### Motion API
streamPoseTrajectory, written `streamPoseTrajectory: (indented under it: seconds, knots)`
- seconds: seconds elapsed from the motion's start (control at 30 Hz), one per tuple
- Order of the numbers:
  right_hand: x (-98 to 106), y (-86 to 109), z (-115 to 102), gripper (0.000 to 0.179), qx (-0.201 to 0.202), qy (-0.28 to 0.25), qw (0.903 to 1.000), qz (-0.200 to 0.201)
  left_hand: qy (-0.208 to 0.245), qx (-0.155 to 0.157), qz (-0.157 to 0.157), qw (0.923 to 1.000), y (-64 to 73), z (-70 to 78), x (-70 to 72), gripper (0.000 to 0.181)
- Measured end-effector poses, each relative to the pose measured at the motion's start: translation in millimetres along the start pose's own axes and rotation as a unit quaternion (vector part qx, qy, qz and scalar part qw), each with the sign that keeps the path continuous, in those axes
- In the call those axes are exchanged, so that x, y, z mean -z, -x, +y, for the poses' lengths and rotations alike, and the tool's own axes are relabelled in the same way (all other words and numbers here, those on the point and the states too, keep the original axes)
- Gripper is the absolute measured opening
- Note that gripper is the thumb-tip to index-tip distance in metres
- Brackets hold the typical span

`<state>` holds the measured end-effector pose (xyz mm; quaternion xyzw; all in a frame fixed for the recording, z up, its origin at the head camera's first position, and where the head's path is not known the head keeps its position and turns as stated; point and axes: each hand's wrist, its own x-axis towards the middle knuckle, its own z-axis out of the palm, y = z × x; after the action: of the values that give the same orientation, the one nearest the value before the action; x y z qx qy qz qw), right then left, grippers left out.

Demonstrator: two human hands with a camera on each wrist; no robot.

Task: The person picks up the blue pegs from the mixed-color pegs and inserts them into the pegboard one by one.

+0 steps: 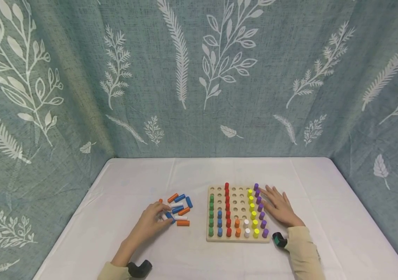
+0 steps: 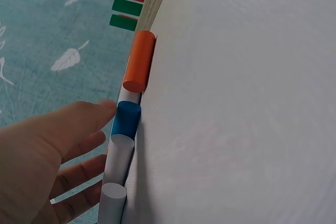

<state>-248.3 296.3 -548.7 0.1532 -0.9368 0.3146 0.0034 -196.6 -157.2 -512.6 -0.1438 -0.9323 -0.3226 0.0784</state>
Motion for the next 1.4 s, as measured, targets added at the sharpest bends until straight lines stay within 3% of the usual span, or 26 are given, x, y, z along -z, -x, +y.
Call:
streamPoseTrajectory:
  seconds: [0.23, 0.47, 0.9, 1.17, 1.4]
  knots:
    - [1, -0.9, -2, 0.053, -0.004, 0.002, 1.0, 0.0, -0.006, 0.016, -0.025, 0.9995, -2.4, -0.3, -3.1, 0.034]
    - [1, 1.1, -5, 0.054, -0.01, 0.0, 0.9999, 0.0, -0.021, 0.013, -0.026, 0.9994, -2.2, -1.0, -3.8, 0.037]
    - [1, 0.3, -1, 0.055, -0.01, -0.004, 0.9999, -0.005, -0.016, -0.015, 0.01, 0.9997, 0.3, 0.0, -2.6, 0.029]
    - [0, 0.2, -3, 0.053, 0.001, -0.007, 1.0, 0.002, 0.047, -0.005, 0.007, 0.9989, -3.8, 5.0, 0.9, 0.03]
    - [2, 1.3, -4, 0.053, -0.006, -0.006, 1.0, 0.0, 0.131, -0.042, 0.01, 0.9904, -13.0, 16.0, 0.0, 0.034]
